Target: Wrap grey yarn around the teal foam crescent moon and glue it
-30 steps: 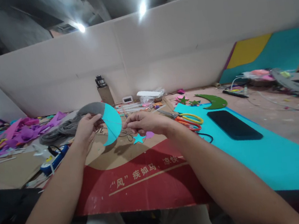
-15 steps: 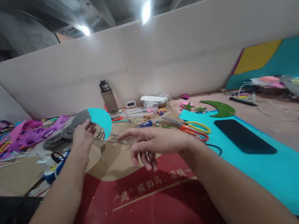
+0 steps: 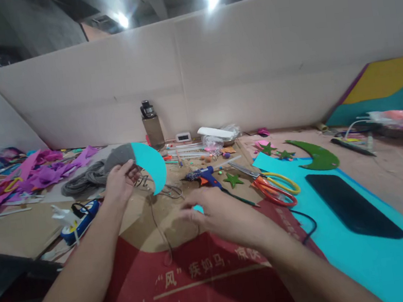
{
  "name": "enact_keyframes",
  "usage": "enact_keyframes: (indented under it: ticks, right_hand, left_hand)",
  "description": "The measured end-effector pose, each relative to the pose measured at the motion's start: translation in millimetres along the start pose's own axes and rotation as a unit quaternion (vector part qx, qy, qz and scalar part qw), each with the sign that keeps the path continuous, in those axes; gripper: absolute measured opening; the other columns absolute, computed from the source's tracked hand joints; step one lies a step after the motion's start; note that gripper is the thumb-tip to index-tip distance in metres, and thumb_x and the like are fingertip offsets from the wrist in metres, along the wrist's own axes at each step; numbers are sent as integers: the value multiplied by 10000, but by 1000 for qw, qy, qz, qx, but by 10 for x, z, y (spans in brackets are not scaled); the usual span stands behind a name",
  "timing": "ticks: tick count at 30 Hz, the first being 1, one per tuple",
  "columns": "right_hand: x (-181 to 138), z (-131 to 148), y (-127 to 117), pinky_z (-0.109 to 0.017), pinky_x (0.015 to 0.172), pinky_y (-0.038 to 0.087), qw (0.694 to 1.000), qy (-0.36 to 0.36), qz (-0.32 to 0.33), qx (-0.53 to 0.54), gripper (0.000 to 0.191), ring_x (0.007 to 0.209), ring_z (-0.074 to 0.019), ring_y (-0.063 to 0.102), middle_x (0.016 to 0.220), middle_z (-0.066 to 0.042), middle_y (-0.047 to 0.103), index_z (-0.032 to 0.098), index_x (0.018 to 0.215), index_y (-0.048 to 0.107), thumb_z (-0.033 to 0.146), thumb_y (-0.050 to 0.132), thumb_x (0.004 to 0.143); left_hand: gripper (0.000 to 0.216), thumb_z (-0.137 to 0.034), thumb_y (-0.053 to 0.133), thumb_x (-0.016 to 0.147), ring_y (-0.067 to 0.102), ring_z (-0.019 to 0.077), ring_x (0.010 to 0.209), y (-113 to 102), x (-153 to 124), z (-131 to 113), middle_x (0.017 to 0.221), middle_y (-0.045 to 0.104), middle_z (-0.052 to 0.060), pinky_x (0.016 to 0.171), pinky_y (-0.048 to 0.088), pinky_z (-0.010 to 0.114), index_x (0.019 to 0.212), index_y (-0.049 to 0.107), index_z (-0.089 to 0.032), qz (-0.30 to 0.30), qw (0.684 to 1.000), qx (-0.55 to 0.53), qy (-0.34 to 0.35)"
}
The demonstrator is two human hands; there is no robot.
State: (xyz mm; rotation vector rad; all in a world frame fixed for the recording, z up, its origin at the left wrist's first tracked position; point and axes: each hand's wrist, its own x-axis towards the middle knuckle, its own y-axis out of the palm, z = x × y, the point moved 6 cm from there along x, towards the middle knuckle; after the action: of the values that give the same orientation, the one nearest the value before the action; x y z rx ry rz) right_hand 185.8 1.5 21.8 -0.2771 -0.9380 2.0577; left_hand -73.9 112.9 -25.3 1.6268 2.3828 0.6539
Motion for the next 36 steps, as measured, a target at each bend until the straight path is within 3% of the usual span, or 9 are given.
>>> enact_keyframes:
  ticks: [4, 9, 12, 16, 20, 22, 25, 28, 36]
  right_hand:
    - [138, -212, 42, -329, 821, 445, 983, 47, -159, 77, 232, 929, -188, 601, 1009, -52, 661, 218, 978, 627, 382, 496, 881]
    - [305, -519, 494, -392, 871, 474, 936, 122, -194, 267, 379, 1016, -210, 590, 1150, -114, 583, 187, 1037, 477, 396, 624, 757]
    - [434, -570, 676, -433, 1002, 408, 907, 73, -184, 371, 584, 1215, -231, 497, 1329, -140, 492, 209, 1156, 430, 303, 723, 659]
    - [577, -569, 768, -435, 1055, 363, 869, -18, -168, 465, 822, 1285, -232, 444, 1411, -128, 431, 248, 1298, 348, 271, 782, 601]
    - [646, -503, 815, -444, 1100, 280, 884, -76, -142, 438, 817, 1313, -231, 403, 1381, -86, 476, 286, 1328, 384, 288, 789, 618]
    - [654, -455, 848, -427, 1063, 323, 894, -84, -110, 426, 747, 1258, -230, 455, 1306, -71, 537, 289, 1297, 439, 302, 783, 634]
    - [636, -414, 966, -344, 852, 454, 893, -31, -22, 448, 610, 928, -184, 606, 999, -27, 641, 260, 1196, 518, 340, 772, 648]
    - [561, -382, 1087, -261, 679, 433, 886, 35, 45, 459, 422, 668, -115, 559, 722, 30, 585, 204, 1026, 588, 421, 728, 691]
    - [365, -276, 1091, -206, 487, 340, 919, 66, 67, 383, 318, 468, -76, 431, 553, 52, 452, 154, 851, 629, 444, 497, 857]
  left_hand:
    - [264, -200, 756, 605, 651, 118, 599, 121, -110, 55, 726, 675, 19, 502, 478, 194, 765, 551, -152, 24, 1000, 5, -17]
    - [252, -225, 749, 631, 649, 97, 596, 259, -268, 34, 740, 686, 8, 527, 490, 187, 800, 576, -157, 51, 999, -9, -16]
    - [237, -222, 749, 638, 654, 92, 608, 312, -348, 37, 730, 683, -5, 546, 500, 187, 790, 575, -167, 57, 998, -23, -29]
    - [149, -195, 716, 682, 645, 77, 596, 346, -417, 88, 663, 657, -18, 525, 491, 156, 757, 591, -163, 43, 993, -74, -81]
    - [62, -152, 665, 733, 630, 61, 574, 395, -485, 145, 631, 640, -22, 509, 485, 136, 735, 603, -156, 33, 982, -125, -137]
    - [51, -151, 658, 741, 632, 66, 579, 424, -513, 149, 642, 646, -16, 502, 482, 140, 738, 607, -154, 44, 982, -124, -137]
    - [66, -161, 671, 731, 652, 85, 610, 441, -536, 149, 678, 664, -5, 501, 483, 155, 765, 615, -154, 58, 986, -104, -117]
    - [131, -178, 703, 703, 661, 95, 615, 424, -538, 141, 697, 679, -3, 509, 484, 166, 793, 612, -153, 54, 991, -87, -88]
    - [257, -215, 751, 630, 659, 108, 582, 363, -489, 96, 727, 694, 8, 512, 476, 190, 826, 600, -147, 30, 998, -52, -26]
